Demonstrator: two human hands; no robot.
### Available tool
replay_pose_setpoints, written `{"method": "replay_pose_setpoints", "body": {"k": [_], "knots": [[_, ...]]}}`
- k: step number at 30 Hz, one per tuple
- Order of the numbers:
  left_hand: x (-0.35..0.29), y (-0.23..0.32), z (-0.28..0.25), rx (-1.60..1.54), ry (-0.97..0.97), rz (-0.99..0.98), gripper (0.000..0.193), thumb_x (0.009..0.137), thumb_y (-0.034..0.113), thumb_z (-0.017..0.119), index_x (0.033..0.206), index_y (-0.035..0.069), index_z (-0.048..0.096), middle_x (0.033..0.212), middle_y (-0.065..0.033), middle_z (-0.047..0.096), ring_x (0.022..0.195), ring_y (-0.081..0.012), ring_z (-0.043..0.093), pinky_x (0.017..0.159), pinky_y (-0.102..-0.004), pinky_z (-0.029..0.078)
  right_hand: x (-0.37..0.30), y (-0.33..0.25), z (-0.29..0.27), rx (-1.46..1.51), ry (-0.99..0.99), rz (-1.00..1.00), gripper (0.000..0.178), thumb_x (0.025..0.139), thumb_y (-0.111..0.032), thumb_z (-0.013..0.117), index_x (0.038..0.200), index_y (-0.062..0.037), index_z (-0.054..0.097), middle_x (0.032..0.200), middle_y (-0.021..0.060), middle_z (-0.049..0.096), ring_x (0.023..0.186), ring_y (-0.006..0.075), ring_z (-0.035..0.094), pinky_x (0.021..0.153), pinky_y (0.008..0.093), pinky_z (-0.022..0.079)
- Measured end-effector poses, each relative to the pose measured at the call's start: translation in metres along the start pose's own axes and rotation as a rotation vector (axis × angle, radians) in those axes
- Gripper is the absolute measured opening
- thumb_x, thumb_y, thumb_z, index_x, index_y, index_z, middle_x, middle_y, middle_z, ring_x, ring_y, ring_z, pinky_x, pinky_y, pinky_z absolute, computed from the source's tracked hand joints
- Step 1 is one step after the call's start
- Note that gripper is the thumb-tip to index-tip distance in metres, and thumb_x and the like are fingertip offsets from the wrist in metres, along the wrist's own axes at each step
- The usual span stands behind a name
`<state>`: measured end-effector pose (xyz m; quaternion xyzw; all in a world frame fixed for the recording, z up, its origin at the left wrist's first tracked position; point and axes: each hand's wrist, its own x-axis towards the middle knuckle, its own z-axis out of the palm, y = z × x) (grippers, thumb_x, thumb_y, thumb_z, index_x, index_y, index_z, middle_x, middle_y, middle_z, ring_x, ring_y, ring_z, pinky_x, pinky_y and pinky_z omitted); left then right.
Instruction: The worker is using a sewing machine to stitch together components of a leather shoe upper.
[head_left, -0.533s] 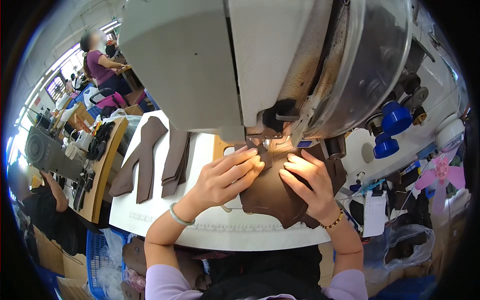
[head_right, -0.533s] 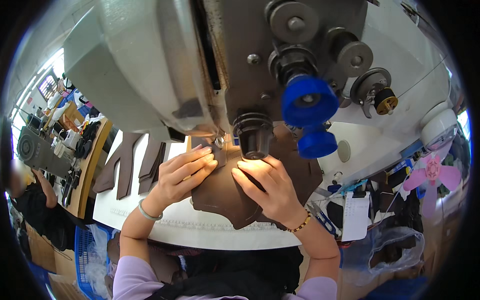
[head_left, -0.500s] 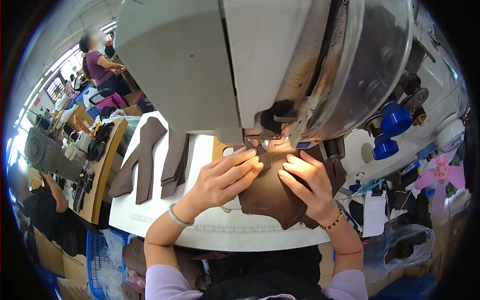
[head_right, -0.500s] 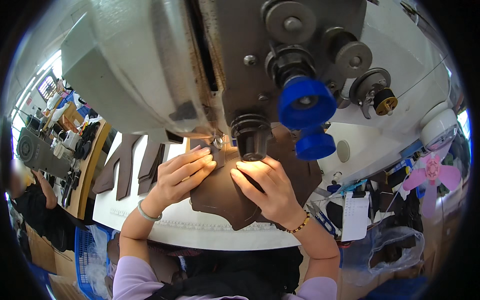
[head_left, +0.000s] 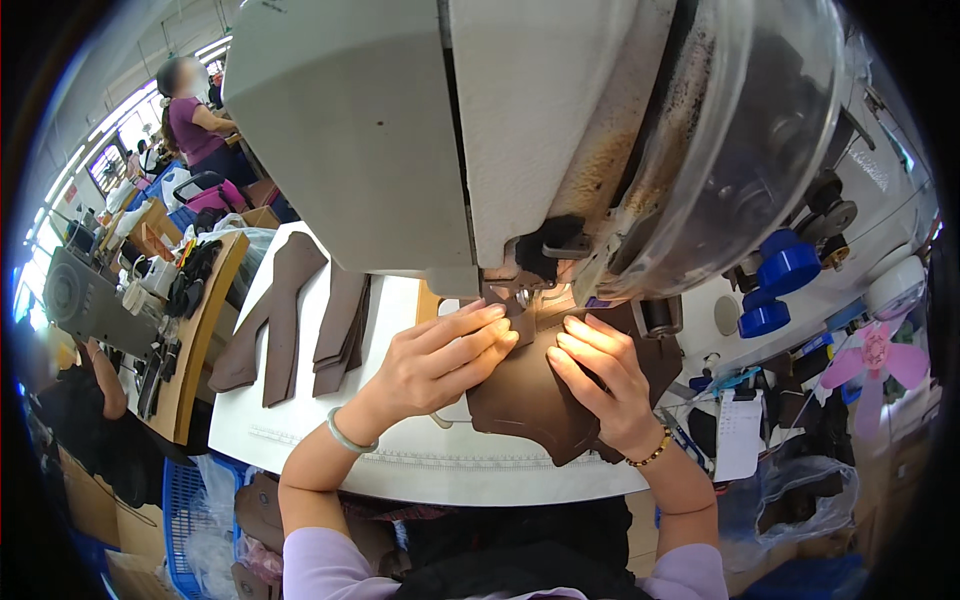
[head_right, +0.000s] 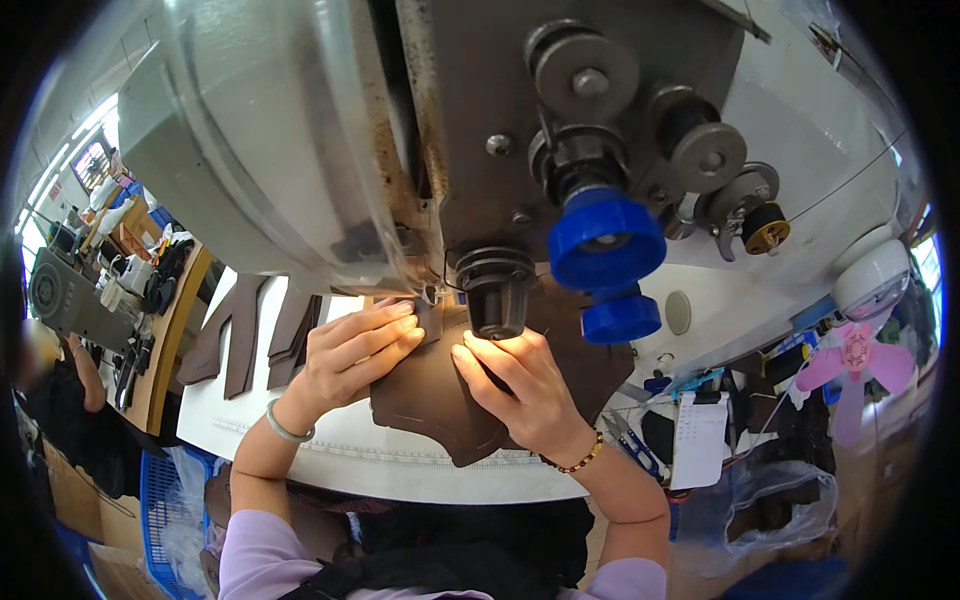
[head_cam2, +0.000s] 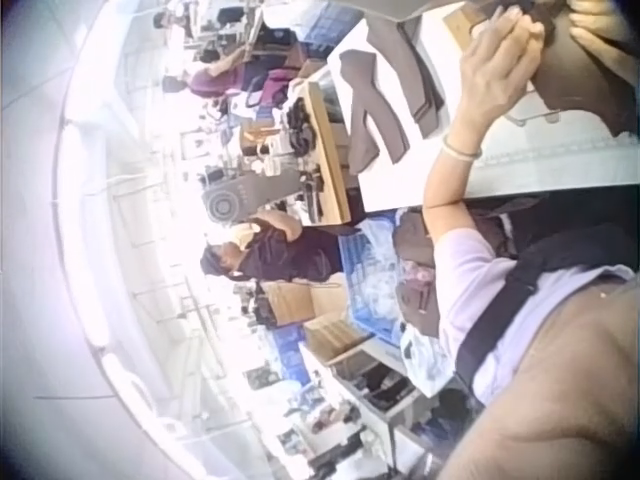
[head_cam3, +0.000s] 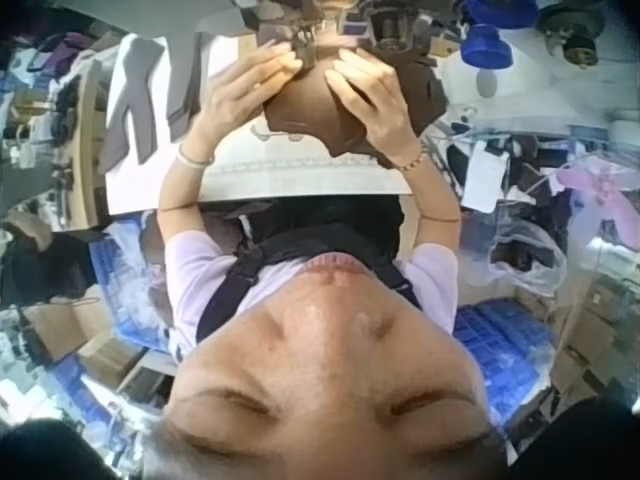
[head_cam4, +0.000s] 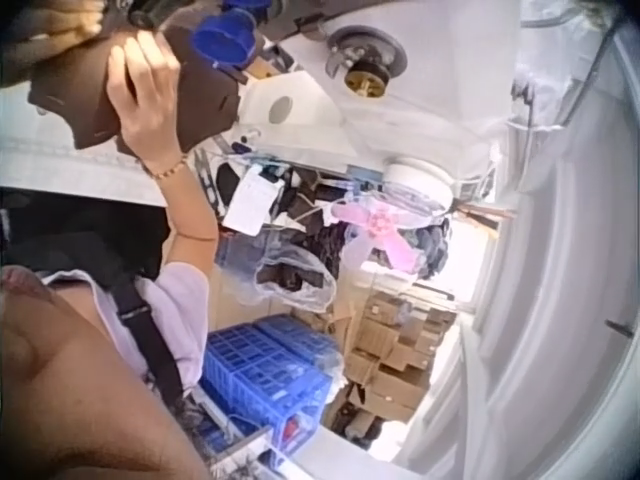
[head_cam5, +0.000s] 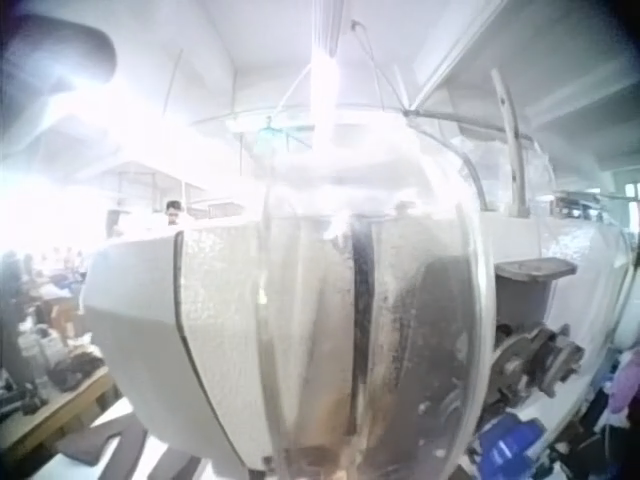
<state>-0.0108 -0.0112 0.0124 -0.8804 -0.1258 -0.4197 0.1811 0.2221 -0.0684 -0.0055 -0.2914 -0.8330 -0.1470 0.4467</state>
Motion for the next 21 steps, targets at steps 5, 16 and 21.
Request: {"method": "replay_pose_setpoints", "body": {"k": [5, 16, 21], "knots": [[0.0012, -0.0022, 0.0022, -0.040, 0.014, -0.025, 0.018, 0.072, 0.006, 0.065, 0.091, 0.006, 0.068, 0.101, -0.0034, 0.064, 0.103, -0.0220, 0.065, 0.083, -0.0324, 0.059, 0.0010, 0.0025, 0.0013, -0.002, 0.001, 0.008, 0.028, 0.080, -0.009, 0.060, 0.107, -0.0001, 0.066, 0.110, 0.0095, 0.060, 0.097, 0.0231, 0.058, 0.086, 0.0386, 0.046], [0.0010, -0.0055, 0.0041, -0.102, 0.008, -0.076, 0.027, 0.066, 0.002, 0.061, 0.091, 0.006, 0.067, 0.099, -0.0033, 0.064, 0.103, -0.0228, 0.066, 0.072, -0.0302, 0.059, 0.0026, 0.0031, 0.0018, 0.020, 0.005, 0.031, 0.028, 0.081, -0.007, 0.060, 0.107, -0.0006, 0.066, 0.104, 0.0083, 0.058, 0.095, 0.0237, 0.059, 0.089, 0.0405, 0.046], [0.0002, -0.0078, 0.0029, -0.113, -0.045, -0.113, 0.045, 0.057, -0.001, 0.058, 0.101, 0.005, 0.066, 0.106, -0.0040, 0.063, 0.096, -0.0222, 0.064, 0.067, -0.0305, 0.057, 0.0048, 0.0092, 0.0043, 0.026, 0.017, 0.038, 0.033, 0.078, -0.008, 0.059, 0.110, -0.0007, 0.066, 0.095, 0.0071, 0.055, 0.093, 0.0260, 0.059, 0.091, 0.0408, 0.045]]}}
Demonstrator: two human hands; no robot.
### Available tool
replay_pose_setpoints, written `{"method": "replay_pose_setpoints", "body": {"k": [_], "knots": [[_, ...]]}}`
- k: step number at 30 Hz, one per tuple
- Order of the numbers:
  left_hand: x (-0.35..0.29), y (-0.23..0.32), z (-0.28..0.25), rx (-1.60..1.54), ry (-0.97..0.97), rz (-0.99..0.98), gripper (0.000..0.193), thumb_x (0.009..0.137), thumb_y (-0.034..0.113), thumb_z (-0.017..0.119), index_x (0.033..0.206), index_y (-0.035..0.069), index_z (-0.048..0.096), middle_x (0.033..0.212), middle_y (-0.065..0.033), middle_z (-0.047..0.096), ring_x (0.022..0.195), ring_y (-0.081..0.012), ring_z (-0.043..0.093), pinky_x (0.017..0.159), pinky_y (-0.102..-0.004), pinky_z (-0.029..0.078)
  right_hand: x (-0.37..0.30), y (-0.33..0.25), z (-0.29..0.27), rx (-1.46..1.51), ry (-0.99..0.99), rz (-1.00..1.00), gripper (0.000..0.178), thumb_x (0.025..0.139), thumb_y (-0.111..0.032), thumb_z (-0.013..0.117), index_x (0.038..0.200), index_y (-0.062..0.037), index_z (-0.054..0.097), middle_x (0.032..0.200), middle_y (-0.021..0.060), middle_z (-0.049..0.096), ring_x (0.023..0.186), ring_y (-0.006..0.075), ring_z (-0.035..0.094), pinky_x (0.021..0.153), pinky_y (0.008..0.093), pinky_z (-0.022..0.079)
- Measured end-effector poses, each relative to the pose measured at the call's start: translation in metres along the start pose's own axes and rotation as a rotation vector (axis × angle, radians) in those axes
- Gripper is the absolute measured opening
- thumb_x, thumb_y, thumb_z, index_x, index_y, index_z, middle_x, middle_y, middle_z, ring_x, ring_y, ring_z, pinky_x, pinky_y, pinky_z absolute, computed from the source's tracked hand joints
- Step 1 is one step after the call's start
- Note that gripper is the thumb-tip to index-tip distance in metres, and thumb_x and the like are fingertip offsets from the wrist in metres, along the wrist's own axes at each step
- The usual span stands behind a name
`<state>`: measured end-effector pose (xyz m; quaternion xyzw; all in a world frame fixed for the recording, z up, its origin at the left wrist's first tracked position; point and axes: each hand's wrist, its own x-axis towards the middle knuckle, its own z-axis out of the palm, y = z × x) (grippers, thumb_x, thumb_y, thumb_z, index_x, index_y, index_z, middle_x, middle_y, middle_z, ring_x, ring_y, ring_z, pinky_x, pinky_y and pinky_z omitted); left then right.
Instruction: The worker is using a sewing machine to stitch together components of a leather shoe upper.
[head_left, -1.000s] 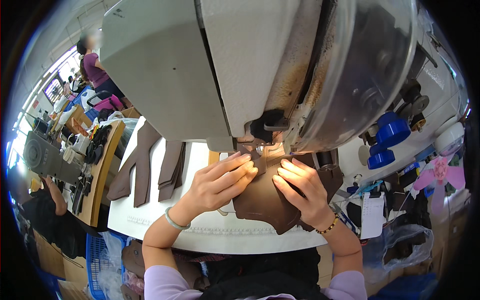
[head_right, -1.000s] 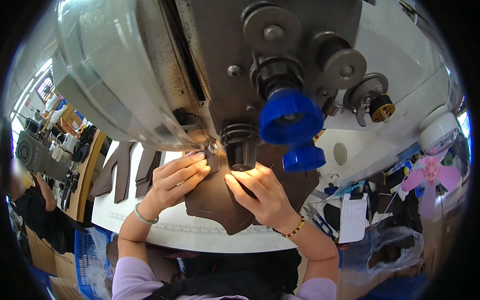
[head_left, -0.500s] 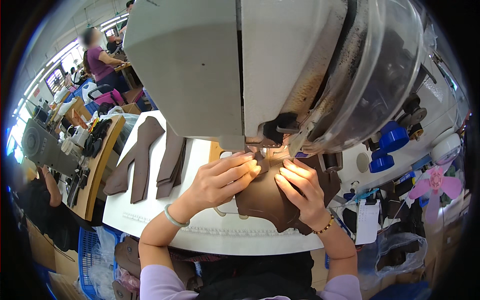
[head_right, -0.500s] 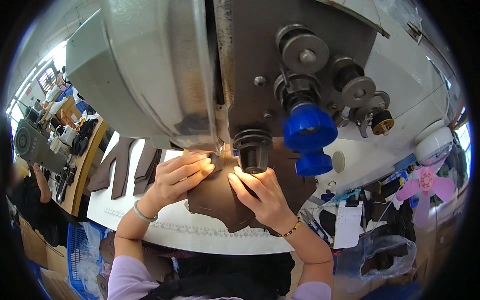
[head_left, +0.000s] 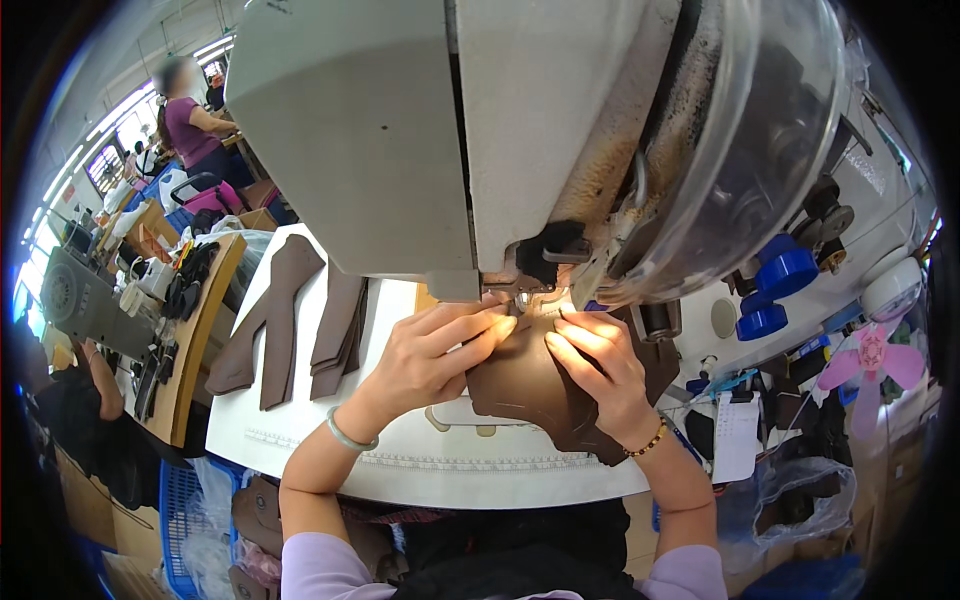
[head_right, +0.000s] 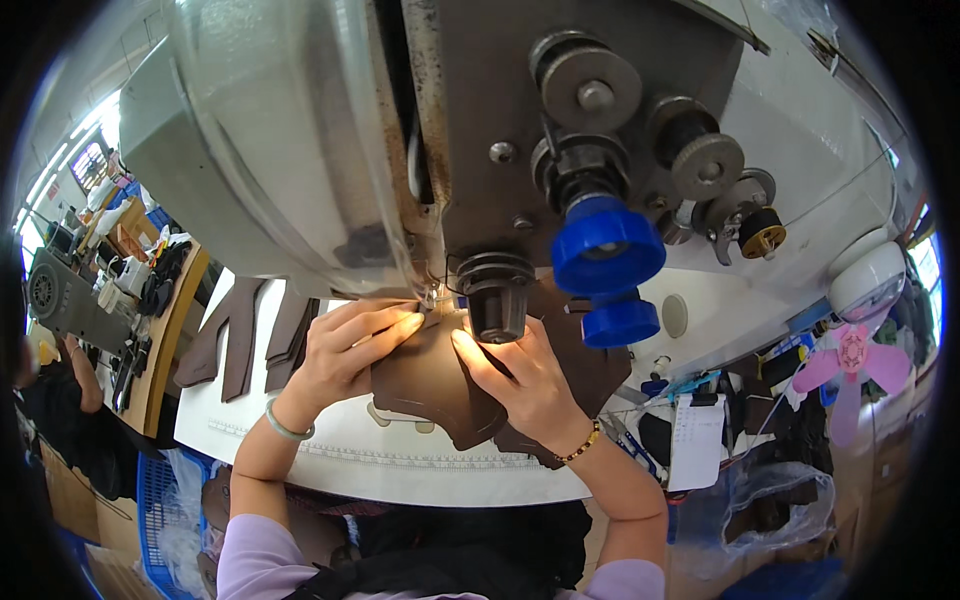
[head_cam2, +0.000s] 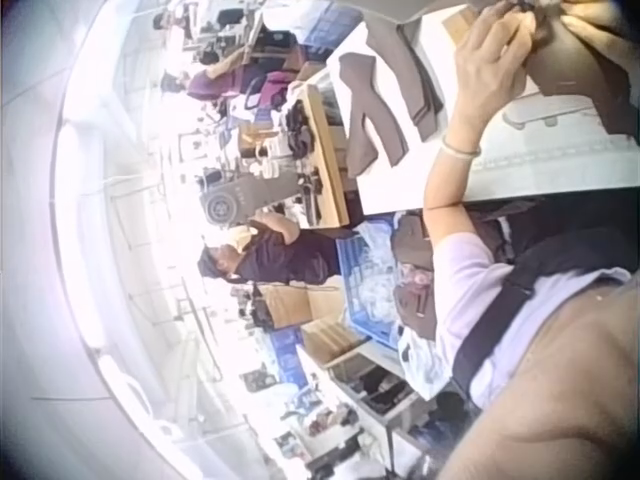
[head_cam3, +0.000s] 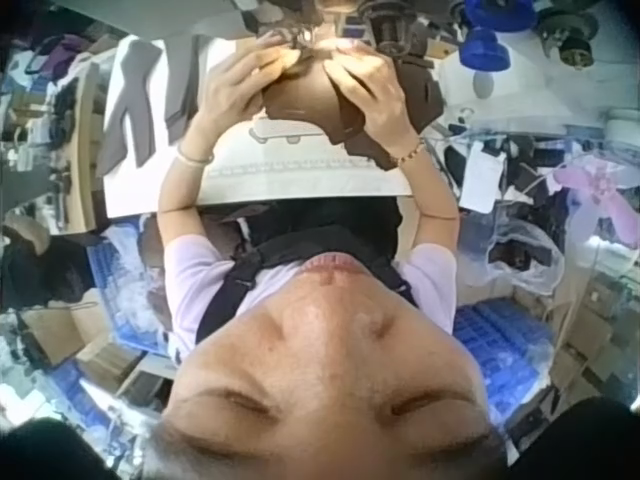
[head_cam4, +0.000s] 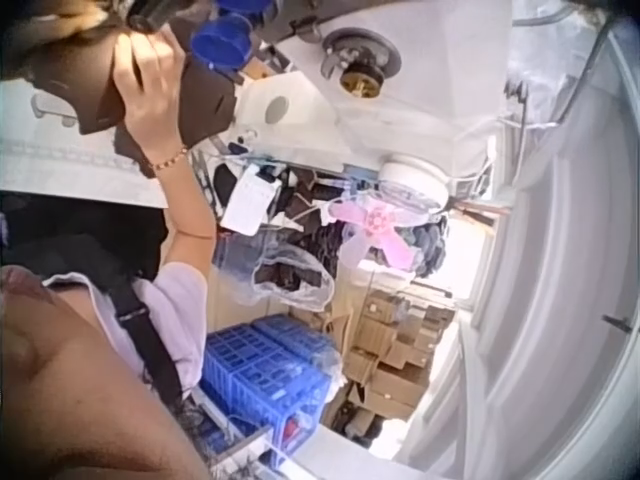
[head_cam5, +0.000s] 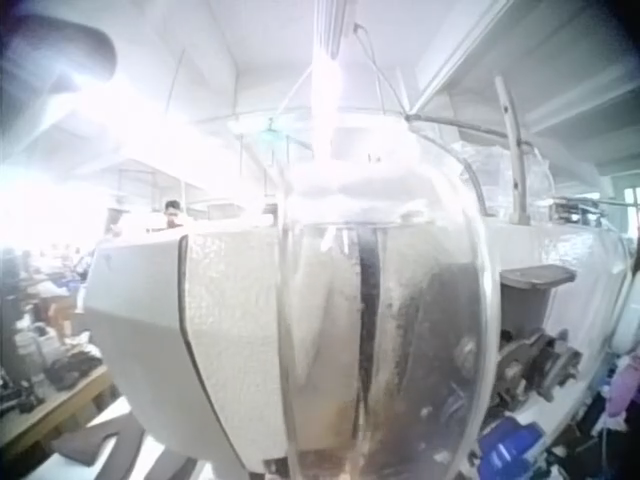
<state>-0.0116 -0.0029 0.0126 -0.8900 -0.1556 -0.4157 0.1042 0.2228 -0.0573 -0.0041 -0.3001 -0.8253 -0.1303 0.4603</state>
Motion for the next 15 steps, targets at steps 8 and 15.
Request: {"method": "replay_pose_setpoints", "body": {"k": [8, 15], "knots": [[-0.0015, -0.0015, -0.0025, 0.025, -0.065, -0.005, 0.051, 0.053, -0.001, 0.059, 0.103, 0.006, 0.064, 0.111, -0.0055, 0.061, 0.096, -0.0234, 0.063, 0.069, -0.0328, 0.056, -0.0012, 0.0015, 0.0037, 0.010, 0.020, 0.036, 0.031, 0.078, -0.008, 0.058, 0.108, -0.0015, 0.067, 0.095, 0.0071, 0.056, 0.092, 0.0270, 0.058, 0.092, 0.0427, 0.045], [0.0004, 0.0003, -0.0022, 0.004, -0.080, -0.043, 0.059, 0.053, -0.001, 0.060, 0.112, 0.007, 0.064, 0.110, -0.0055, 0.060, 0.096, -0.0245, 0.062, 0.074, -0.0342, 0.055, -0.0011, 0.0029, 0.0052, 0.058, 0.019, 0.069, 0.026, 0.078, -0.008, 0.059, 0.103, -0.0013, 0.066, 0.099, 0.0083, 0.059, 0.102, 0.0303, 0.058, 0.095, 0.0445, 0.044]]}}
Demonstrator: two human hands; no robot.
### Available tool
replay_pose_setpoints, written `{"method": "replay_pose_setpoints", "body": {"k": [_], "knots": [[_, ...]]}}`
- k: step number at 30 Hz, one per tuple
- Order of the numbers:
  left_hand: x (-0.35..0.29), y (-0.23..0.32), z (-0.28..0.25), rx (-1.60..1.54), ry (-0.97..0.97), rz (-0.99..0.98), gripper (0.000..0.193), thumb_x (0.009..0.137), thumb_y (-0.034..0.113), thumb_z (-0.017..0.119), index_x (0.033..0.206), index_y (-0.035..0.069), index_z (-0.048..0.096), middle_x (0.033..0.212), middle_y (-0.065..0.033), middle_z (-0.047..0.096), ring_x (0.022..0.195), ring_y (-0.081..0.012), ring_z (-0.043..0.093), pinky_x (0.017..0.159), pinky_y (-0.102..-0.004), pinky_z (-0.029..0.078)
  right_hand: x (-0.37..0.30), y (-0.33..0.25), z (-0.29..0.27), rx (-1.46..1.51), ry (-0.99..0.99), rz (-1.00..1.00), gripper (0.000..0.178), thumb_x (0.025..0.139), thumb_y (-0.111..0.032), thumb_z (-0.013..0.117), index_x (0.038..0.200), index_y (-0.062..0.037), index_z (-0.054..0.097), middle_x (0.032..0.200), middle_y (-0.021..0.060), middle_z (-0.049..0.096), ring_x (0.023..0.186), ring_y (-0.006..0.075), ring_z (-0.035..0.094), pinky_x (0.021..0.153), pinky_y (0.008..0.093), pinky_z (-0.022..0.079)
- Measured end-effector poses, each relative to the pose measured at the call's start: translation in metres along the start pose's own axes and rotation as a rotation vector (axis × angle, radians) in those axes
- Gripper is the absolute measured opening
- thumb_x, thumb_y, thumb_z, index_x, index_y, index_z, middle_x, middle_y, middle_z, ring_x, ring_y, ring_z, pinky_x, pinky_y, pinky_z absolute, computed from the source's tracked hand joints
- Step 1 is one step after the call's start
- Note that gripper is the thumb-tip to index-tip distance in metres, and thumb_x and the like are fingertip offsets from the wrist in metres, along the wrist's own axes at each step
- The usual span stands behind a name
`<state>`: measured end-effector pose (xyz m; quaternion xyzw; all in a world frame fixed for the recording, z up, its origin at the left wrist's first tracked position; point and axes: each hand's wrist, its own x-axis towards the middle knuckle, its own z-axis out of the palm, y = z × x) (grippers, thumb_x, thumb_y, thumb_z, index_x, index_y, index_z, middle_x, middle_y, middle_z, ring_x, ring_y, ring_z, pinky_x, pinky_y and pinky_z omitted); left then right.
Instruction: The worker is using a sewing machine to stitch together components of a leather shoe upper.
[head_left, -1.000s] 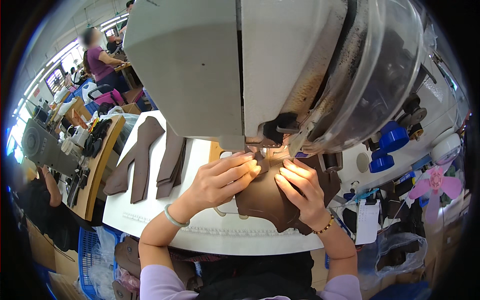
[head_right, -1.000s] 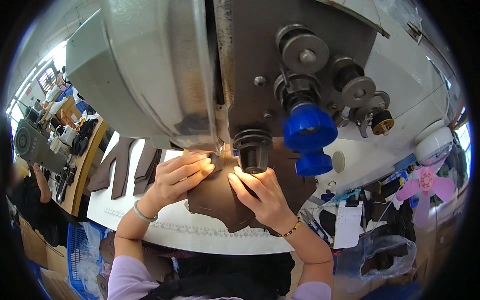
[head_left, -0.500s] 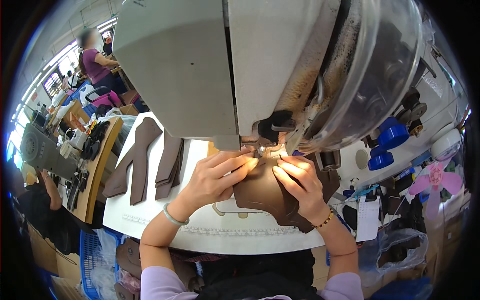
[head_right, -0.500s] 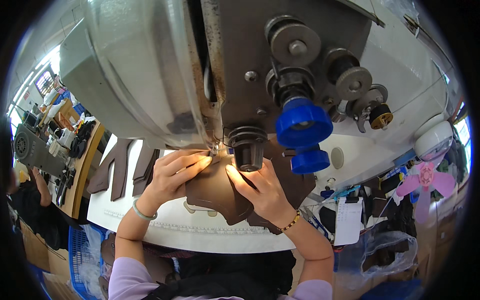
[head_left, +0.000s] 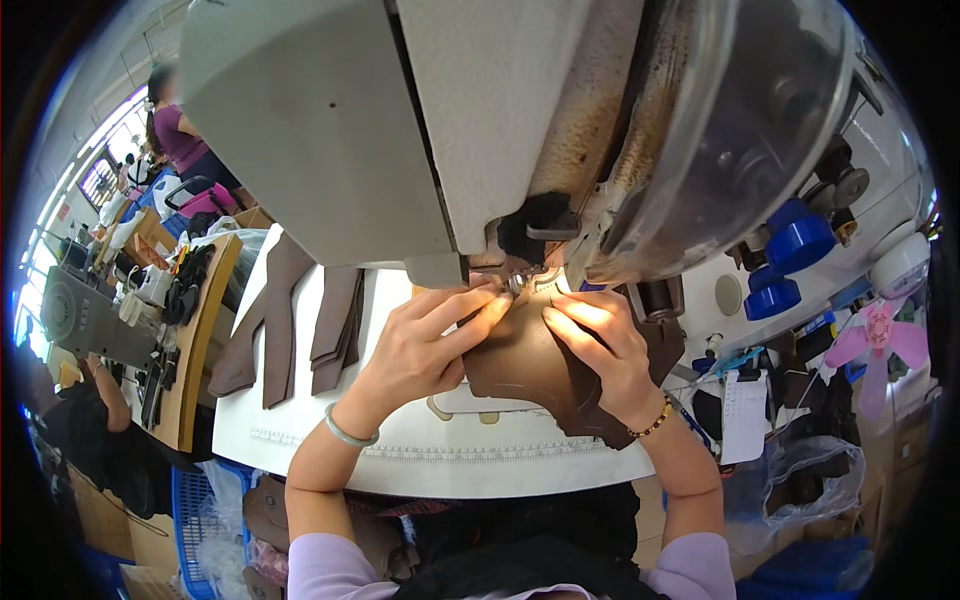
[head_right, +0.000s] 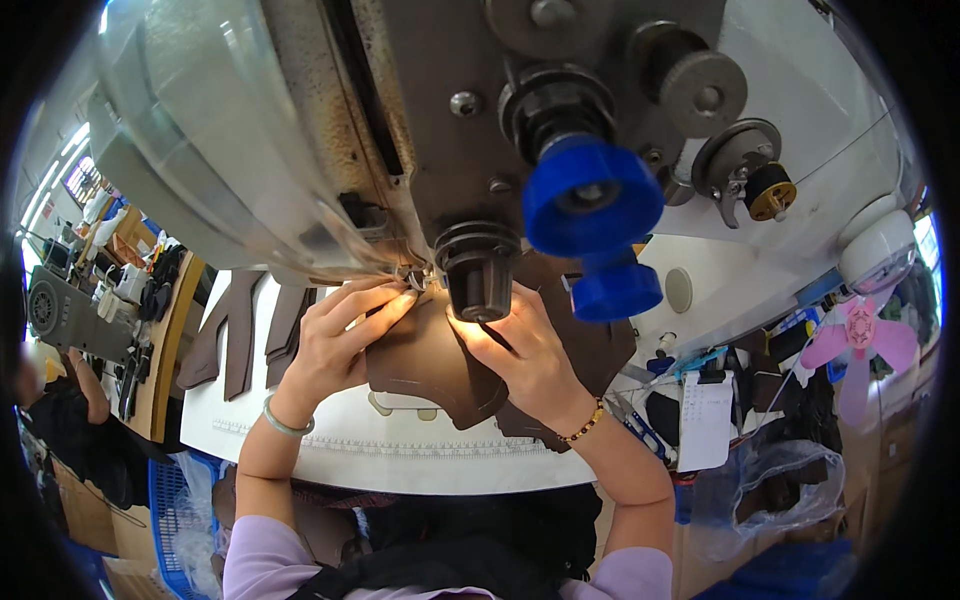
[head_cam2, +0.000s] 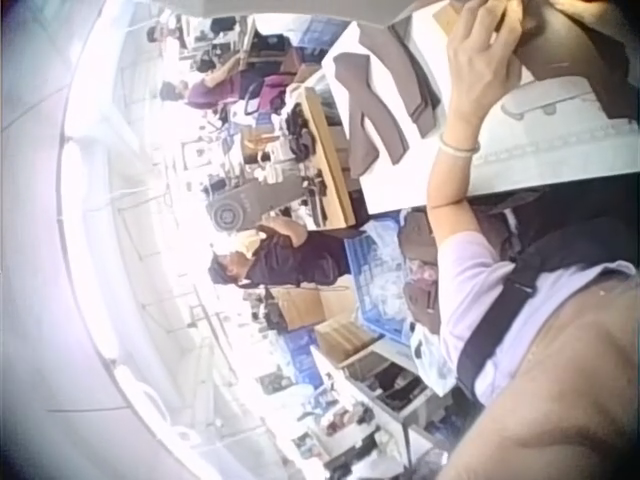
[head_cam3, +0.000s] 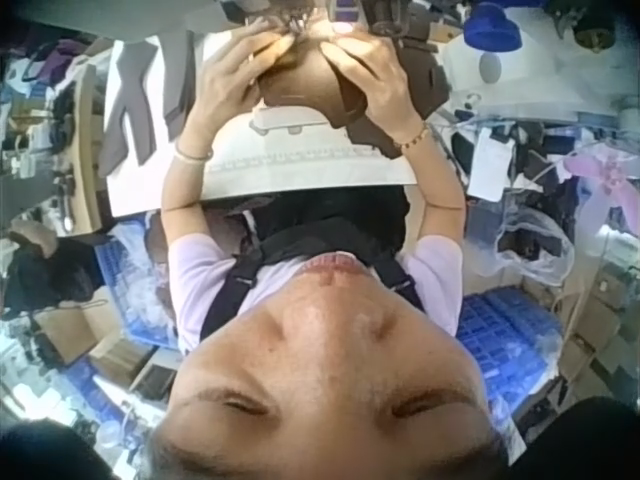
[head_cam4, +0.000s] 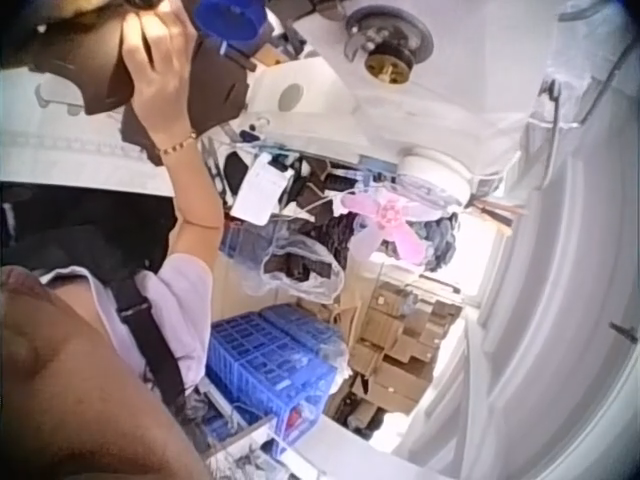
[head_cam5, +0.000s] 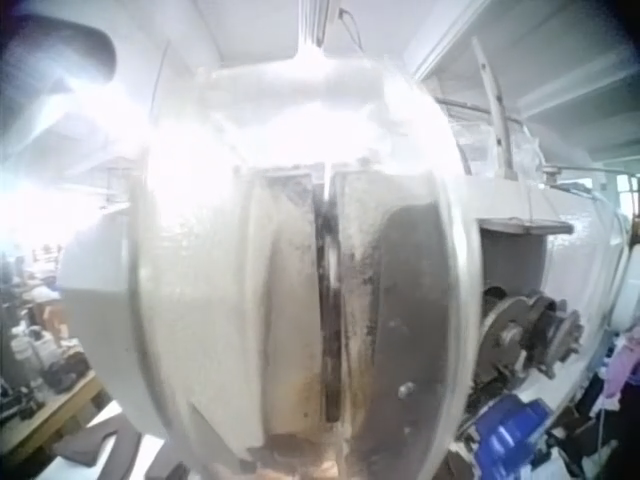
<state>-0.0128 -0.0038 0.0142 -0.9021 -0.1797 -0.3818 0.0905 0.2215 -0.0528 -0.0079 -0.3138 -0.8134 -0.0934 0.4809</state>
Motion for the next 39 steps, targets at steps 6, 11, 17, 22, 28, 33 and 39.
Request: {"method": "replay_pose_setpoints", "body": {"k": [6, 11, 17, 22, 28, 33, 39], "knots": [[0.001, 0.000, 0.001, -0.004, -0.001, -0.017, 0.063, 0.052, -0.002, 0.058, 0.114, 0.008, 0.063, 0.109, -0.0068, 0.060, 0.096, -0.0258, 0.061, 0.074, -0.0355, 0.054, 0.001, -0.002, 0.001, 0.024, -0.002, 0.042, 0.027, 0.077, -0.005, 0.062, 0.104, -0.0028, 0.066, 0.102, 0.0082, 0.059, 0.105, 0.0327, 0.056, 0.095, 0.0432, 0.044], [0.000, -0.002, 0.002, -0.034, 0.018, -0.007, 0.068, 0.050, -0.002, 0.059, 0.117, 0.008, 0.061, 0.110, -0.0073, 0.059, 0.091, -0.0276, 0.061, 0.073, -0.0355, 0.054, 0.003, -0.002, 0.000, -0.002, -0.025, 0.049, 0.031, 0.077, -0.003, 0.063, 0.108, -0.0034, 0.066, 0.107, 0.0083, 0.059, 0.107, 0.0328, 0.054, 0.093, 0.0398, 0.045], [-0.003, -0.002, 0.003, -0.049, 0.013, -0.055, 0.071, 0.049, -0.002, 0.060, 0.119, 0.008, 0.060, 0.115, -0.0086, 0.059, 0.091, -0.0280, 0.060, 0.072, -0.0354, 0.054, 0.001, 0.001, -0.001, 0.022, -0.053, 0.065, 0.041, 0.074, 0.002, 0.062, 0.115, -0.0035, 0.065, 0.111, 0.0091, 0.059, 0.105, 0.0327, 0.054, 0.090, 0.0407, 0.046], [-0.003, -0.005, 0.004, -0.093, 0.013, -0.098, 0.063, 0.054, -0.002, 0.060, 0.117, 0.007, 0.062, 0.115, -0.0108, 0.061, 0.092, -0.0299, 0.063, 0.074, -0.0352, 0.054, 0.000, 0.003, -0.001, 0.006, -0.043, 0.024, 0.051, 0.070, 0.008, 0.062, 0.120, -0.0035, 0.063, 0.110, 0.0107, 0.059, 0.103, 0.0330, 0.056, 0.089, 0.0427, 0.046], [-0.005, -0.009, 0.006, -0.110, 0.021, -0.061, 0.066, 0.052, -0.003, 0.062, 0.117, 0.005, 0.060, 0.118, -0.0112, 0.060, 0.096, -0.0304, 0.062, 0.074, -0.0355, 0.055, 0.001, 0.000, -0.003, -0.030, -0.053, 0.015, 0.050, 0.072, 0.008, 0.060, 0.120, -0.0033, 0.063, 0.109, 0.0108, 0.059, 0.102, 0.0319, 0.057, 0.089, 0.0427, 0.046], [-0.006, -0.008, 0.007, -0.151, 0.044, -0.074, 0.064, 0.052, -0.004, 0.062, 0.116, 0.004, 0.060, 0.116, -0.0119, 0.061, 0.095, -0.0315, 0.062, 0.075, -0.0368, 0.055, 0.001, -0.001, -0.003, -0.024, -0.046, 0.032, 0.048, 0.073, 0.007, 0.060, 0.119, -0.0030, 0.063, 0.109, 0.0105, 0.060, 0.103, 0.0298, 0.058, 0.090, 0.0427, 0.046], [-0.008, -0.006, 0.010, -0.112, 0.053, -0.113, 0.062, 0.054, -0.003, 0.065, 0.116, 0.005, 0.061, 0.114, -0.0113, 0.062, 0.095, -0.0318, 0.061, 0.079, -0.0371, 0.053, 0.012, -0.011, -0.021, -0.114, -0.113, 0.062, 0.042, 0.072, 0.004, 0.064, 0.114, -0.0031, 0.066, 0.109, 0.0107, 0.063, 0.108, 0.0271, 0.059, 0.095, 0.0408, 0.046]]}}
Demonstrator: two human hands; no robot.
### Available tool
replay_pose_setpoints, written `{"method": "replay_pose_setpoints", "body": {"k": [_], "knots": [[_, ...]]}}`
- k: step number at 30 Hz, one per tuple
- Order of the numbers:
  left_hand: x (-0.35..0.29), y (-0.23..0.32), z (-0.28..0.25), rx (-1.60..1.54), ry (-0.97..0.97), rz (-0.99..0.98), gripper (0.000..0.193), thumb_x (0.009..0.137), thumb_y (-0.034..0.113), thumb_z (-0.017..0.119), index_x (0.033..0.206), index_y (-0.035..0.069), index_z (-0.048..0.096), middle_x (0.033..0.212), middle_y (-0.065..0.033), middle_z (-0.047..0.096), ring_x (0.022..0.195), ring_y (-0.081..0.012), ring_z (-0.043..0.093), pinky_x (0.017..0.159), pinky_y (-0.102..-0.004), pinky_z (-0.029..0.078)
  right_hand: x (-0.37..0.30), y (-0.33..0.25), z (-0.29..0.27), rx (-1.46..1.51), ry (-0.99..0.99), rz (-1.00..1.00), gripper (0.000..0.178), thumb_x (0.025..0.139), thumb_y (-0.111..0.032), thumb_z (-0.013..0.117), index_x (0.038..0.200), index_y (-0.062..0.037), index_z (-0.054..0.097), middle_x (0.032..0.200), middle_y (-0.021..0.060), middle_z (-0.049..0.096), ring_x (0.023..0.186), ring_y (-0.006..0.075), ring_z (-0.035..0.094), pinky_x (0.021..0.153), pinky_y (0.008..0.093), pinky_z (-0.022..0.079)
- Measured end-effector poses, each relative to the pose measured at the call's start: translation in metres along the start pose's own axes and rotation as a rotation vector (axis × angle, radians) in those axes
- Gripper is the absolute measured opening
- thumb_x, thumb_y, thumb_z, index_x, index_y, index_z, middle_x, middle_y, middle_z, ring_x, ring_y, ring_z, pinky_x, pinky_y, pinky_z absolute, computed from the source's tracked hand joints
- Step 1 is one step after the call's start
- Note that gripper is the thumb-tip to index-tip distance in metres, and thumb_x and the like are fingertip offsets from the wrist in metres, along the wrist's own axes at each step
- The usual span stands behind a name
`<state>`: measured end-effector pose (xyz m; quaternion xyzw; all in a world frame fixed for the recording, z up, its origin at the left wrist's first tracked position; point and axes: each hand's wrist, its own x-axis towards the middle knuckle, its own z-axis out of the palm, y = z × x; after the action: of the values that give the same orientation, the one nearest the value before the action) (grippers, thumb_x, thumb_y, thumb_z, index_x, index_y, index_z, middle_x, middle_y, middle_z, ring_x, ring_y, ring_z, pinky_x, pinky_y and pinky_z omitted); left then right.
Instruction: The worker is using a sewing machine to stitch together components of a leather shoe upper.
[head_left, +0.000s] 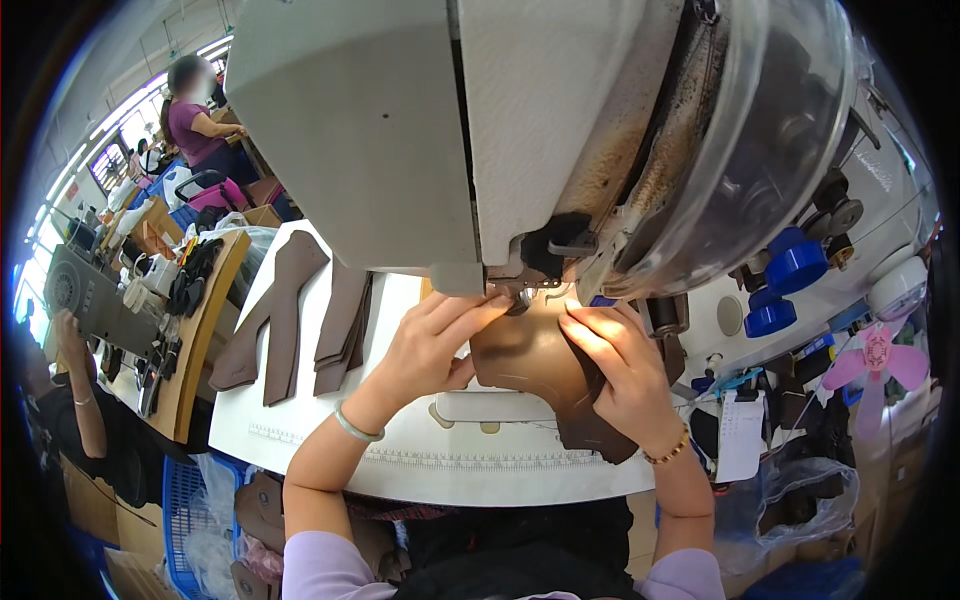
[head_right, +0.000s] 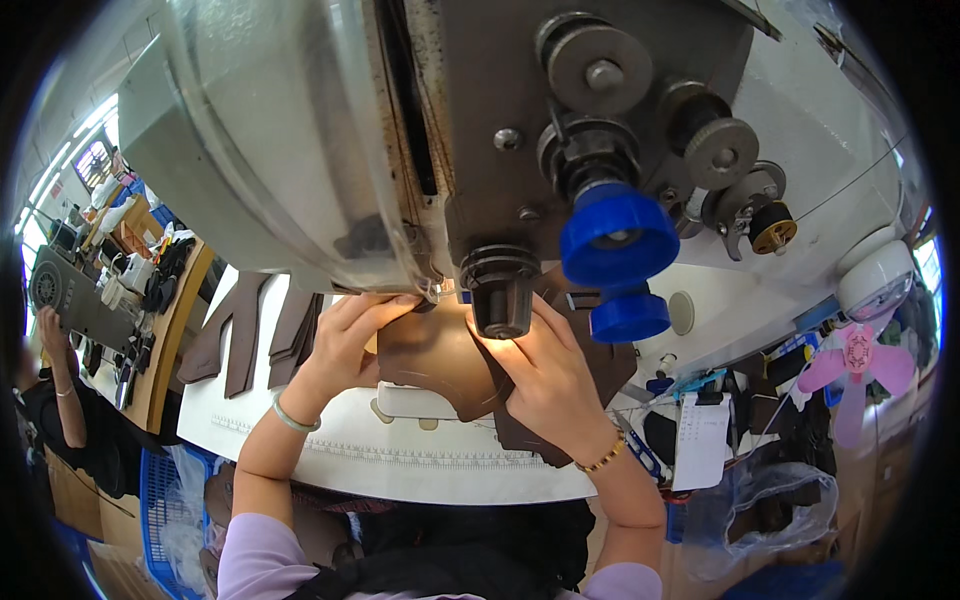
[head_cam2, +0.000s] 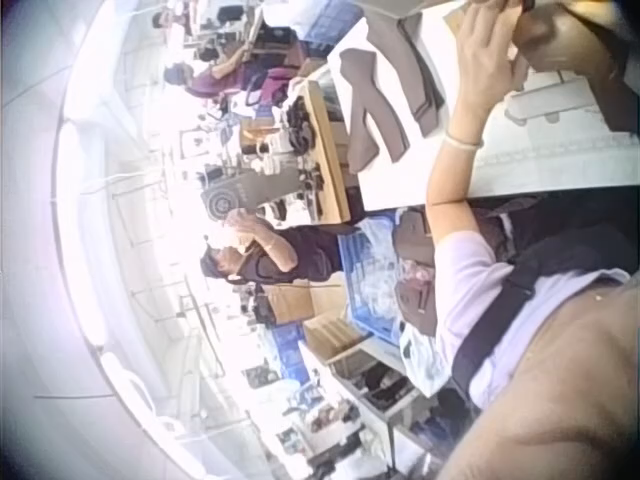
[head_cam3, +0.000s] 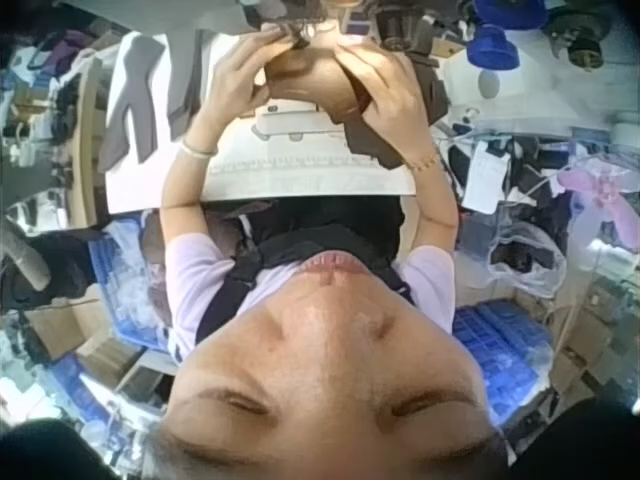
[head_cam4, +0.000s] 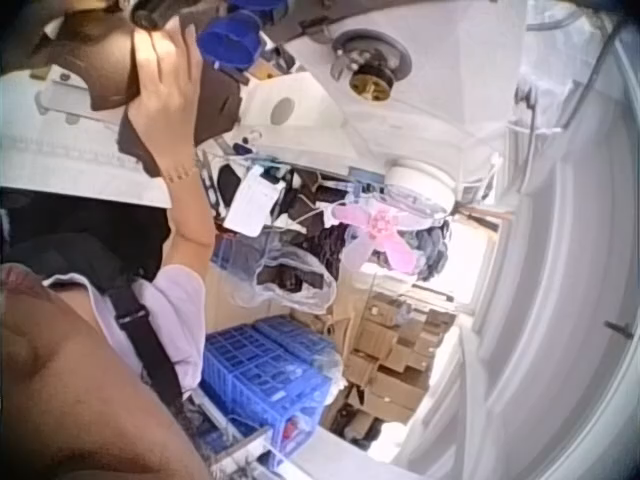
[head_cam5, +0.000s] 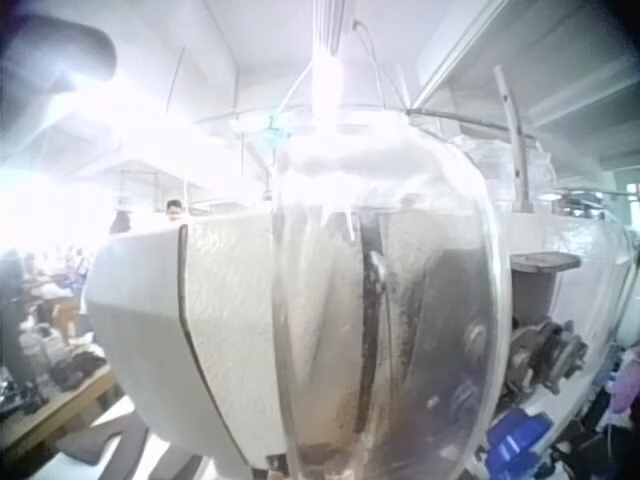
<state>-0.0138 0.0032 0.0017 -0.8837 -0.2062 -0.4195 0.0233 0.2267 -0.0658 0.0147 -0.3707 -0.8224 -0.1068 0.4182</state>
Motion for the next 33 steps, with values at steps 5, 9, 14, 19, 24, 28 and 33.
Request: {"method": "replay_pose_setpoints", "body": {"k": [5, 9, 14, 19, 24, 28, 33], "knots": [[0.003, -0.023, -0.005, -0.230, -0.037, -0.055, 0.053, 0.060, 0.001, 0.071, 0.112, 0.009, 0.068, 0.112, -0.0070, 0.066, 0.099, -0.0272, 0.062, 0.088, -0.0394, 0.049, -0.042, -0.013, -0.069, -0.261, 0.065, -0.069, 0.015, 0.071, 0.003, 0.064, 0.081, -0.0057, 0.071, 0.107, 0.0093, 0.064, 0.106, 0.0262, 0.061, 0.092, 0.0440, 0.047], [0.004, -0.031, -0.004, -0.450, -0.087, -0.156, 0.045, 0.063, 0.006, 0.074, 0.108, 0.011, 0.071, 0.108, -0.0061, 0.070, 0.101, -0.0263, 0.064, 0.091, -0.0379, 0.049, -0.098, 0.042, -0.166, -0.658, 1.255, -0.119, 0.018, 0.087, -0.002, 0.051, 0.100, 0.0092, 0.058, 0.099, 0.0179, 0.061, 0.089, 0.0295, 0.060, 0.085, 0.0407, 0.050], [0.003, -0.025, 0.001, -0.498, -0.052, -0.149, 0.039, 0.068, 0.003, 0.074, 0.106, 0.012, 0.072, 0.108, -0.0065, 0.070, 0.100, -0.0253, 0.066, 0.090, -0.0374, 0.051, -0.118, 0.185, -0.347, -0.466, 1.236, 0.546, 0.040, 0.095, -0.020, 0.054, 0.125, 0.0056, 0.055, 0.122, 0.0142, 0.060, 0.111, 0.0220, 0.057, 0.094, 0.0319, 0.045], [0.002, -0.021, 0.001, -0.480, -0.033, -0.173, 0.037, 0.069, 0.000, 0.073, 0.104, 0.013, 0.073, 0.109, -0.0070, 0.069, 0.099, -0.0245, 0.066, 0.089, -0.0358, 0.053, -0.117, 0.282, -0.431, -0.017, 0.693, 0.643, 0.040, 0.097, -0.023, 0.052, 0.128, 0.0012, 0.055, 0.123, 0.0102, 0.059, 0.112, 0.0208, 0.056, 0.096, 0.0318, 0.044], [0.003, -0.022, 0.003, -0.500, -0.005, -0.157, 0.041, 0.067, -0.003, 0.072, 0.105, 0.014, 0.074, 0.109, -0.0075, 0.069, 0.098, -0.0237, 0.066, 0.088, -0.0348, 0.054, -0.117, 0.300, -0.435, 0.232, 0.881, 0.718, 0.040, 0.097, -0.025, 0.051, 0.129, -0.0003, 0.054, 0.125, 0.0099, 0.058, 0.114, 0.0212, 0.055, 0.097, 0.0331, 0.043], [0.002, -0.022, 0.002, -0.483, -0.005, -0.154, 0.045, 0.065, -0.005, 0.070, 0.105, 0.015, 0.074, 0.110, -0.0079, 0.069, 0.098, -0.0236, 0.066, 0.087, -0.0342, 0.055, -0.119, 0.302, -0.433, 0.281, 0.954, 0.728, 0.041, 0.098, -0.026, 0.050, 0.130, -0.0015, 0.053, 0.126, 0.0095, 0.057, 0.116, 0.0216, 0.054, 0.098, 0.0341, 0.042], [0.002, -0.021, 0.002, -0.441, 0.005, -0.115, 0.047, 0.065, -0.007, 0.069, 0.106, 0.014, 0.074, 0.110, -0.0079, 0.069, 0.098, -0.0235, 0.067, 0.087, -0.0344, 0.056, -0.120, 0.304, -0.427, 0.325, 1.009, 0.735, 0.042, 0.098, -0.028, 0.049, 0.131, -0.0029, 0.052, 0.128, 0.0092, 0.056, 0.118, 0.0220, 0.052, 0.099, 0.0354, 0.042]]}}
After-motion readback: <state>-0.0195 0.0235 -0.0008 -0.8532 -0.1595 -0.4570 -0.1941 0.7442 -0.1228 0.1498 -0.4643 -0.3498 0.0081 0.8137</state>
